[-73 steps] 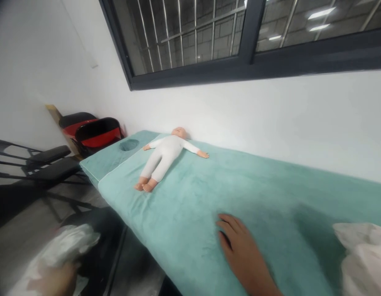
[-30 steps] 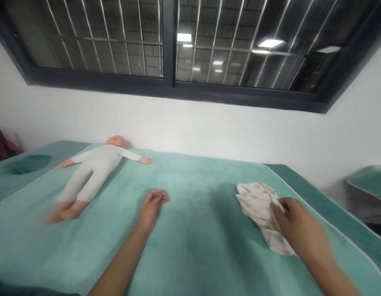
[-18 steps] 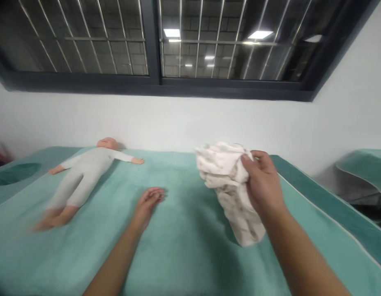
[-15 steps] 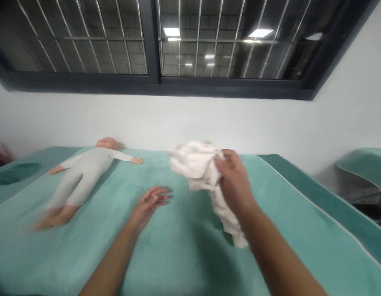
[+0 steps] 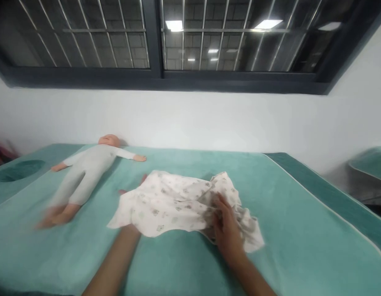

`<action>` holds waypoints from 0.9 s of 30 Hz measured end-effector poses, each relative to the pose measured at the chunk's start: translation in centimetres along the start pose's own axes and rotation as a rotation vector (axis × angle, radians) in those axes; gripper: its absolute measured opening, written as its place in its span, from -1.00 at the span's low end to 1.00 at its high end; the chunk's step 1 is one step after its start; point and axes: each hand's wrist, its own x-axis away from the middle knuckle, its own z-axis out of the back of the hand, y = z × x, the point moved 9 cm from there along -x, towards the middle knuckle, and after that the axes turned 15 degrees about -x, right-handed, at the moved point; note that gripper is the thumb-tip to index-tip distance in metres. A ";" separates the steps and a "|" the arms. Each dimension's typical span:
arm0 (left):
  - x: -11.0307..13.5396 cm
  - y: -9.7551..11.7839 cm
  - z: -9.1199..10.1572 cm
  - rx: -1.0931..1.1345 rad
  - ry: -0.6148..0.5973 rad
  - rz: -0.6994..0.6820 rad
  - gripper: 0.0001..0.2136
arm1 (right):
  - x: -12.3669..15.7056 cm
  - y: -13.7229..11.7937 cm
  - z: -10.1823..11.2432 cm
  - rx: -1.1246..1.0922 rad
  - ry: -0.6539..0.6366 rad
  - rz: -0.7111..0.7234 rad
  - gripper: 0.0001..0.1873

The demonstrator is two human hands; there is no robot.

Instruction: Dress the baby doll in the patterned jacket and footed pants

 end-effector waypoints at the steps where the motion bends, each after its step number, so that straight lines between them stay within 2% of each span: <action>1: 0.0 0.1 -0.6 0.050 -0.031 0.013 -0.15 | -0.1 0.4 1.1 0.046 0.004 0.015 -0.58; 3: -0.2 0.7 -1.5 0.168 -0.066 0.011 -0.15 | -0.6 1.2 3.3 0.150 0.009 0.055 -0.56; 5: -0.6 1.9 -1.5 0.292 -0.044 -0.055 -0.20 | -1.1 2.9 5.7 0.237 0.043 -0.001 -0.51; 7: -1.1 3.3 -0.6 0.398 0.001 -0.135 -0.26 | -1.1 5.3 7.8 0.297 0.070 -0.133 -0.46; 9: -1.4 4.7 0.7 0.422 0.012 -0.156 -0.33 | -0.7 6.8 8.7 0.343 0.019 -0.186 -0.45; 12: -1.3 6.5 2.8 0.238 0.000 -0.058 -0.49 | 0.5 7.5 9.2 0.340 -0.092 -0.176 -0.43; 15: 0.4 8.0 4.6 -0.278 0.065 0.041 -0.58 | 1.7 9.3 10.7 0.273 -0.033 -0.373 -0.40; 17: 2.2 8.5 3.0 -0.658 -0.017 0.008 -0.66 | 1.6 9.5 10.6 0.262 -0.028 -0.404 -0.38; 19: 4.6 8.1 -1.1 -0.873 -0.197 -0.166 -0.73 | 0.7 8.5 9.1 0.244 -0.099 -0.329 -0.35; 22: 8.5 4.8 -8.0 -1.097 -0.510 -0.461 -0.54 | -0.6 7.2 6.5 0.226 -0.171 -0.331 -0.32; 23: 9.2 3.6 -9.4 -1.186 -0.531 -0.532 -0.53 | -1.0 7.0 6.0 0.231 -0.165 -0.375 -0.33; 25: 9.3 1.5 -10.9 -1.426 -0.470 -0.611 -0.69 | -1.8 7.0 6.2 0.237 -0.121 -0.470 -0.38; 27: 8.5 0.5 -11.1 -1.627 -0.380 -0.624 -0.75 | -2.7 7.3 8.1 0.231 -0.026 -0.512 -0.43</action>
